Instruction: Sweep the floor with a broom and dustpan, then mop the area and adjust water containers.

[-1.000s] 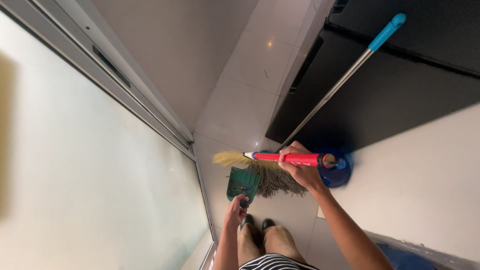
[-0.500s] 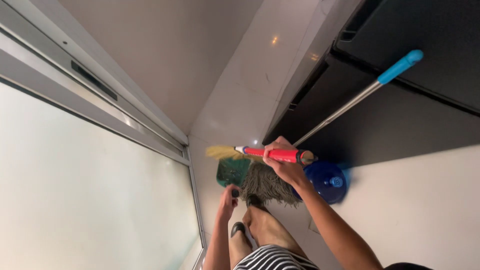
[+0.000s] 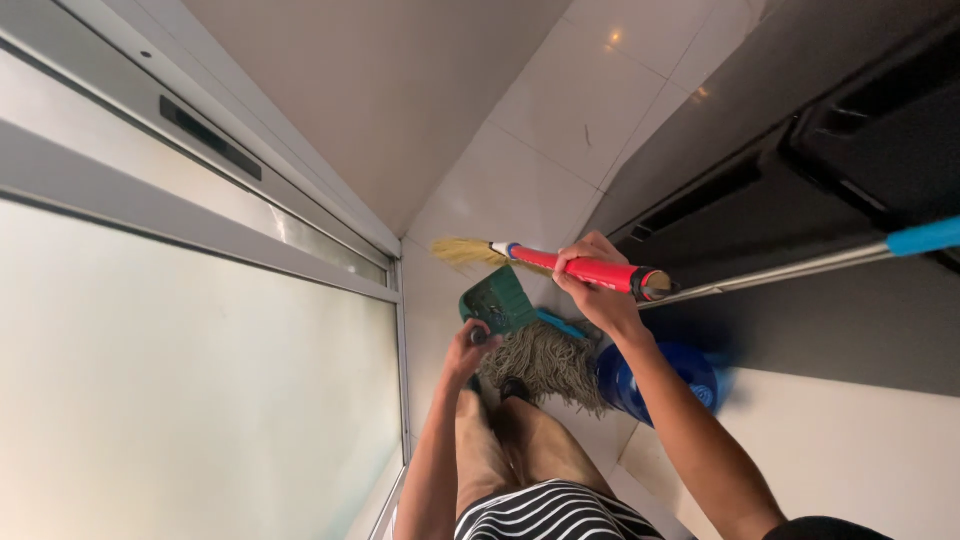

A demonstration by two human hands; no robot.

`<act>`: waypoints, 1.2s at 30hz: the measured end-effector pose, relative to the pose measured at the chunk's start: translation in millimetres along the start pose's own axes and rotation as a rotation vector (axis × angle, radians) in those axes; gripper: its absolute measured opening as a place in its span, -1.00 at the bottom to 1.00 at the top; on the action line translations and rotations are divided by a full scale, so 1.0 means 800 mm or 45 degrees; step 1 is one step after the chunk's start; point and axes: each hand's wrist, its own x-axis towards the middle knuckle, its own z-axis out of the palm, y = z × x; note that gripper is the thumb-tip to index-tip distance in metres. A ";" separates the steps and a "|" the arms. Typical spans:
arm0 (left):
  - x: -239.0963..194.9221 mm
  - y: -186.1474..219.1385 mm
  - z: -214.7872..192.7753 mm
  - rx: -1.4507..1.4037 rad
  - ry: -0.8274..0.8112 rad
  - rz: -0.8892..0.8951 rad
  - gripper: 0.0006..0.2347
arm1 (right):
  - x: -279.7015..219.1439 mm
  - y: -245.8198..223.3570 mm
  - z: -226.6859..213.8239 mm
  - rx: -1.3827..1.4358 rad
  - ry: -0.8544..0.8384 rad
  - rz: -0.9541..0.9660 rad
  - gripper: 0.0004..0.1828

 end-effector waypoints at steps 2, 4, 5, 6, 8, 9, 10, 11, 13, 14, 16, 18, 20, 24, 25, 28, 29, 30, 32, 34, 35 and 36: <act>0.020 0.004 -0.007 -0.005 0.102 -0.073 -0.80 | 0.019 0.006 0.010 0.004 -0.009 0.110 -0.89; 0.038 0.004 -0.018 0.165 0.180 0.207 -0.82 | 0.035 0.018 0.021 0.013 -0.014 0.069 -0.88; 0.044 0.004 -0.025 0.337 0.255 0.491 -0.82 | 0.043 0.024 0.027 0.025 -0.019 0.024 -0.87; 0.054 0.004 -0.029 0.337 0.255 0.485 -0.82 | 0.051 0.025 0.034 0.026 -0.022 0.028 -0.87; 0.080 0.004 -0.037 0.291 0.267 0.340 -0.84 | 0.070 0.030 0.046 -0.056 -0.031 0.063 -0.87; 0.088 0.008 -0.046 0.291 0.264 0.341 -0.84 | 0.079 0.030 0.053 -0.058 -0.029 0.064 -0.87; 0.096 0.013 -0.055 0.257 0.349 0.395 -0.82 | 0.087 0.030 0.060 -0.020 -0.033 0.042 -0.87; 0.107 0.018 -0.062 0.220 0.435 0.453 -0.80 | 0.098 0.031 0.066 0.015 -0.038 0.015 -0.86; 0.123 0.026 -0.077 0.050 0.379 0.347 -0.81 | 0.117 0.030 0.076 -0.038 -0.058 0.014 -0.86; 0.131 0.030 -0.084 -0.115 0.320 0.235 -0.80 | 0.127 0.030 0.080 -0.086 -0.079 0.017 -0.86; 0.152 0.018 -0.101 -0.057 0.362 0.315 -0.81 | 0.148 0.036 0.091 -0.067 -0.069 -0.030 -0.85; 0.173 0.005 -0.107 -0.009 0.389 0.390 -0.82 | 0.167 0.039 0.093 -0.064 -0.055 -0.065 -0.84; 0.197 -0.013 -0.111 0.094 0.401 0.192 -0.82 | 0.189 0.040 0.098 -0.116 -0.116 -0.194 -0.81; 0.233 -0.014 -0.123 0.071 0.466 0.433 -0.80 | 0.226 0.054 0.114 -0.119 -0.167 -0.147 -0.81; 0.237 -0.012 -0.126 0.151 0.493 0.428 -0.81 | 0.231 0.058 0.118 -0.112 -0.195 -0.147 -0.81; 0.242 -0.001 -0.139 0.200 0.517 0.323 -0.83 | 0.248 0.076 0.136 -0.075 -0.265 -0.161 -0.81; 0.251 0.006 -0.144 0.163 0.509 0.253 -0.83 | 0.261 0.084 0.142 -0.059 -0.287 -0.193 -0.81; 0.262 0.001 -0.149 0.156 0.536 0.243 -0.83 | 0.268 0.088 0.149 -0.050 -0.313 -0.204 -0.81; 0.275 -0.009 -0.155 0.207 0.561 0.290 -0.82 | 0.276 0.096 0.157 -0.096 -0.360 -0.310 -0.76; 0.294 -0.026 -0.161 0.198 0.585 0.303 -0.81 | 0.289 0.103 0.167 -0.108 -0.429 -0.161 -0.78; 0.300 -0.036 -0.163 0.192 0.586 0.314 -0.80 | 0.291 0.107 0.172 -0.130 -0.485 0.005 -0.80; 0.306 -0.034 -0.165 0.189 0.601 0.305 -0.80 | 0.297 0.112 0.174 -0.125 -0.501 0.001 -0.80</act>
